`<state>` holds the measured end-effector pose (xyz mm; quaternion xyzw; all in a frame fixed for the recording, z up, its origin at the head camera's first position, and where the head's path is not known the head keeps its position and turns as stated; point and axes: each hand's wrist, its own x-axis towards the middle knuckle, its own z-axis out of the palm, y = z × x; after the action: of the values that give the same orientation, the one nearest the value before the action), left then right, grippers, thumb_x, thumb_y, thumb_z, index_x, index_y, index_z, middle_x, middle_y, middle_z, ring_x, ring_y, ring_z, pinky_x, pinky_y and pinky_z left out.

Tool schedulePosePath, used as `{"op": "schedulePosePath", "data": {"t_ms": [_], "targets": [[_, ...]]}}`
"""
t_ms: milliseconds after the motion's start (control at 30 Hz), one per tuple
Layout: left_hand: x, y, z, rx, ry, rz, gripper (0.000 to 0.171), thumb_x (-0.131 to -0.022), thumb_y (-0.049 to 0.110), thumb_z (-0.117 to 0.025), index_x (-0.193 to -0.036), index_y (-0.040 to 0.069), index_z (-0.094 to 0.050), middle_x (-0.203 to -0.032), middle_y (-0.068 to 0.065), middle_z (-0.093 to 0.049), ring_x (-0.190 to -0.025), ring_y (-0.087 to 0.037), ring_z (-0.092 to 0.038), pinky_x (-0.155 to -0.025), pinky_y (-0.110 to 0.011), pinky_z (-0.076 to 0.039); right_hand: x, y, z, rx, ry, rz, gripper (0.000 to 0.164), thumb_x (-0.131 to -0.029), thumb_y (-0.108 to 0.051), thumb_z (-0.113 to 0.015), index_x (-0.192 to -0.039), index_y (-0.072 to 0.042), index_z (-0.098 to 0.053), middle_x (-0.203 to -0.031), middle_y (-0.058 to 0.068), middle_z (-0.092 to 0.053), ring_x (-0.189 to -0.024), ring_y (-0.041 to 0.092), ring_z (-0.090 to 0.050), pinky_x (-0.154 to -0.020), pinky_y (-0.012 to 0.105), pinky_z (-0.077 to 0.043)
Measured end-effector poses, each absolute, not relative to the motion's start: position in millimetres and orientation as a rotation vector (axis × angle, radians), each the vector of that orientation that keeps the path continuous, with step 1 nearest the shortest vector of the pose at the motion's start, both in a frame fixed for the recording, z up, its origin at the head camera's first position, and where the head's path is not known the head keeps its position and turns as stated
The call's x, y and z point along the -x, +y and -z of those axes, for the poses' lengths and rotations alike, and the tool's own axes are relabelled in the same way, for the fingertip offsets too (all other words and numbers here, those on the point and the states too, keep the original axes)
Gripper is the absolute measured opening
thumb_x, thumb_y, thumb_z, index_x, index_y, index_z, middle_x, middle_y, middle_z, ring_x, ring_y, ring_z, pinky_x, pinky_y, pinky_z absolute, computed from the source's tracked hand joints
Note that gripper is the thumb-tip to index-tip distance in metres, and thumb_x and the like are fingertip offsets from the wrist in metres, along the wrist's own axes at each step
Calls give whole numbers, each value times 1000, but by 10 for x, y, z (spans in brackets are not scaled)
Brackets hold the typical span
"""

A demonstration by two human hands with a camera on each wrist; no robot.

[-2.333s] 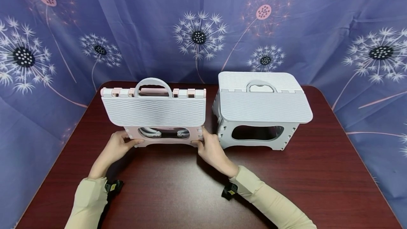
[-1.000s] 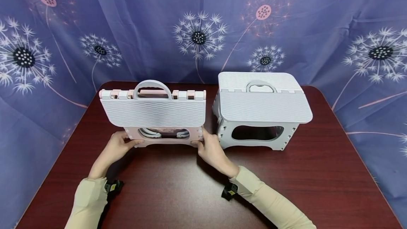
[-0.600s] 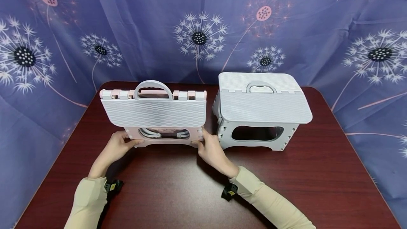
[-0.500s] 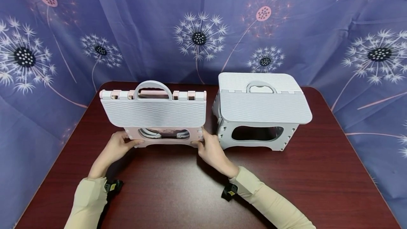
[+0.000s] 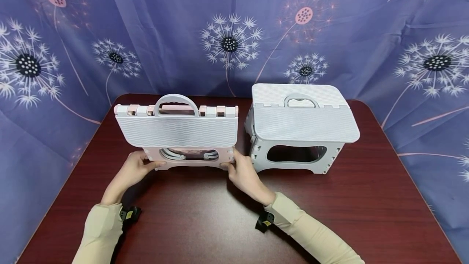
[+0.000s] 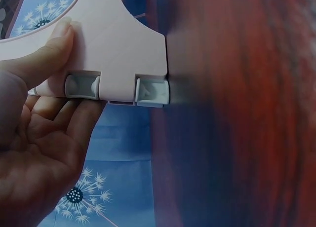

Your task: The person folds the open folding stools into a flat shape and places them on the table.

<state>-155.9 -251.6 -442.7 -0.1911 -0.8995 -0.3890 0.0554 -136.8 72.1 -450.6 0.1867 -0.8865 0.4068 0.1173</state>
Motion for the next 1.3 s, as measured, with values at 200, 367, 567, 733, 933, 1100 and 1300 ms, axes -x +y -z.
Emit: {"op": "schedulePosePath", "data": {"t_ms": [200,367,567,733,933,1100,1300], "targets": [[1556,-2517,4425,576,-2735,1172,17,-78,3,-77,-95,3,-73,-89,-9,-73,-76,9,-55,-63,-16,-46,1356,720,4486,-517,-2615,-1241,24,-83,-8,-73,-105,-7,-63,-93,7,-74,-87,19,-70,-76,37,-55],[1560,-2519,4427,574,-2736,1186,19,-78,2,-76,-97,3,-73,-91,-10,-73,-78,10,-56,-63,-16,-46,1354,721,4466,-496,-2625,-1292,24,-83,-8,-74,-104,-6,-64,-93,8,-74,-85,17,-69,-76,37,-55],[1564,-2525,4444,571,-2739,1191,18,-78,3,-76,-96,3,-72,-90,-9,-74,-78,10,-57,-64,-17,-48,1358,722,4460,-478,-2635,-1322,23,-82,-9,-75,-104,-6,-65,-93,8,-74,-85,16,-68,-76,36,-54],[1564,-2526,4459,572,-2742,1217,18,-79,3,-76,-96,2,-72,-88,-8,-73,-76,9,-57,-63,-18,-48,1343,738,4453,-468,-2667,-1322,24,-84,-12,-74,-106,-8,-63,-81,7,-73,-59,7,-63,-71,31,-54],[1564,-2528,4469,571,-2746,1246,17,-79,3,-76,-95,2,-71,-87,-6,-72,-75,7,-56,-63,-18,-47,1326,762,4433,-465,-2681,-1373,22,-86,-14,-73,-104,-10,-62,-62,-1,-66,-37,-4,-47,-70,29,-52],[1540,-2524,4449,528,-2785,1243,16,-80,5,-76,-95,3,-71,-86,-7,-72,-72,6,-55,-62,-19,-47,1305,775,4417,-455,-2689,-1467,18,-88,-16,-70,-103,-11,-60,-42,-5,-54,-31,2,-47,-60,21,-49],[1519,-2522,4433,490,-2811,1237,17,-81,9,-76,-97,4,-71,-89,-9,-73,-73,6,-56,-63,-20,-47,1268,780,4398,-390,-2654,-1577,14,-91,-12,-66,-103,-11,-59,-57,7,-66,-29,14,-50,-47,23,-46]]}}
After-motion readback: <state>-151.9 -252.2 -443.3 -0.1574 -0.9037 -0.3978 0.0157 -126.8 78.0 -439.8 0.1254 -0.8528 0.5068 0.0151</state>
